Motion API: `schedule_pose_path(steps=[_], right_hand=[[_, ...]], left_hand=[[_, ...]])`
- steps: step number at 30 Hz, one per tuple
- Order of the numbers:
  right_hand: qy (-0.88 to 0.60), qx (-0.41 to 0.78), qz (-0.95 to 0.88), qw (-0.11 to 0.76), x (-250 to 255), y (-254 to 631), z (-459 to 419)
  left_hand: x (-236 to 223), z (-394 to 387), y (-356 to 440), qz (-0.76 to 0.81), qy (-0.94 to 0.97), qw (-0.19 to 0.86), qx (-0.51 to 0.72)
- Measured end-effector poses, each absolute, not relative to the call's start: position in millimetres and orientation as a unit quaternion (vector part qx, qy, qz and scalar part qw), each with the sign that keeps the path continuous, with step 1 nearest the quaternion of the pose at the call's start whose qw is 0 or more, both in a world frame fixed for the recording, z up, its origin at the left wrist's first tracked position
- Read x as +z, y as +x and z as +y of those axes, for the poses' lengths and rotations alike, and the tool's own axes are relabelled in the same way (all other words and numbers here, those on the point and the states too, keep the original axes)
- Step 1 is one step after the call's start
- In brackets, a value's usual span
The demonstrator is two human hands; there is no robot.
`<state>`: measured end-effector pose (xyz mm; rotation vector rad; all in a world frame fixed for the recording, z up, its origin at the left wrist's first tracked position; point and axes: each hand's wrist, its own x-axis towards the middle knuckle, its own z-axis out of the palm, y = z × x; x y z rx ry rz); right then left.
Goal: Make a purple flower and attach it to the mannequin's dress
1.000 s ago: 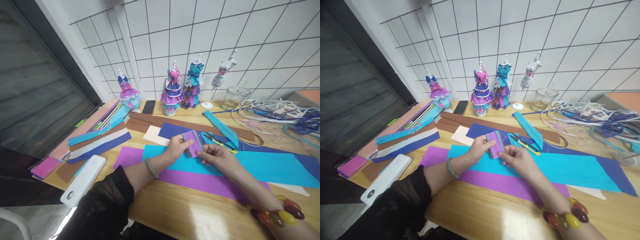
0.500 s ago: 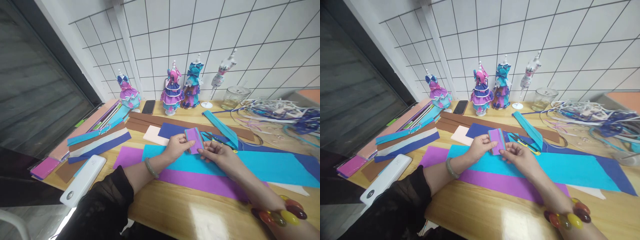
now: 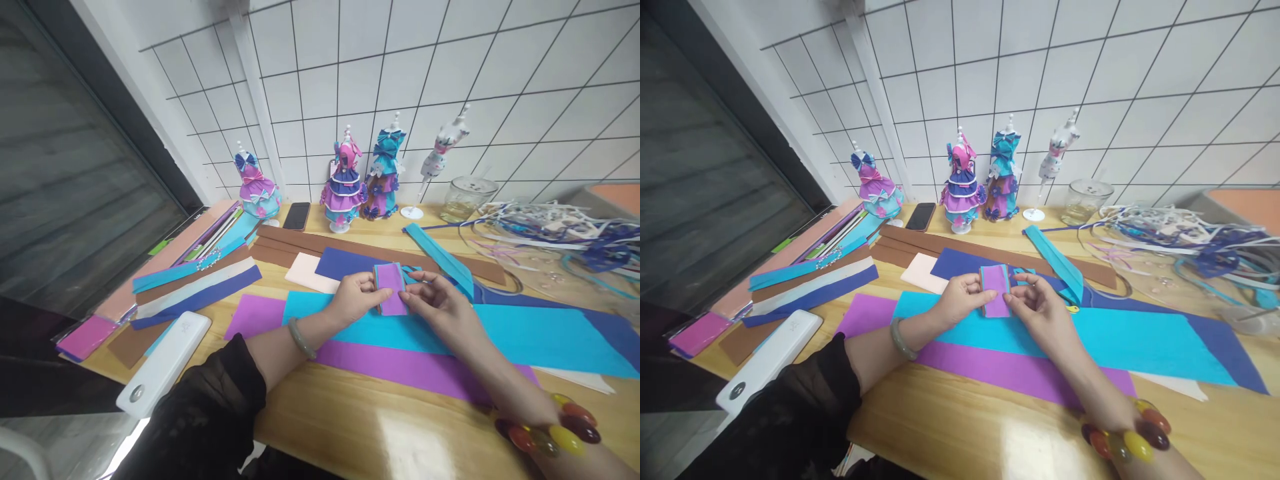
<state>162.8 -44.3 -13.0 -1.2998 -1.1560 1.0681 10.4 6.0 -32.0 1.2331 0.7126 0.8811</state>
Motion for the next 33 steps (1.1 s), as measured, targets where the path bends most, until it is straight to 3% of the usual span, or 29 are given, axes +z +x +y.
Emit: schedule_pose_path(steps=[21,33], right_hand=[[-0.579,0.39,-0.489,0.523,-8.8,162.6,-46.5],[-0.561,0.406,-0.448,0.566,-6.1,159.3,-45.5]], left_hand=[[-28.9,1.8,10.8,0.292,0.565,0.68,0.364],[-31.7,2.5,9.7,0.288,0.566,0.685,0.357]])
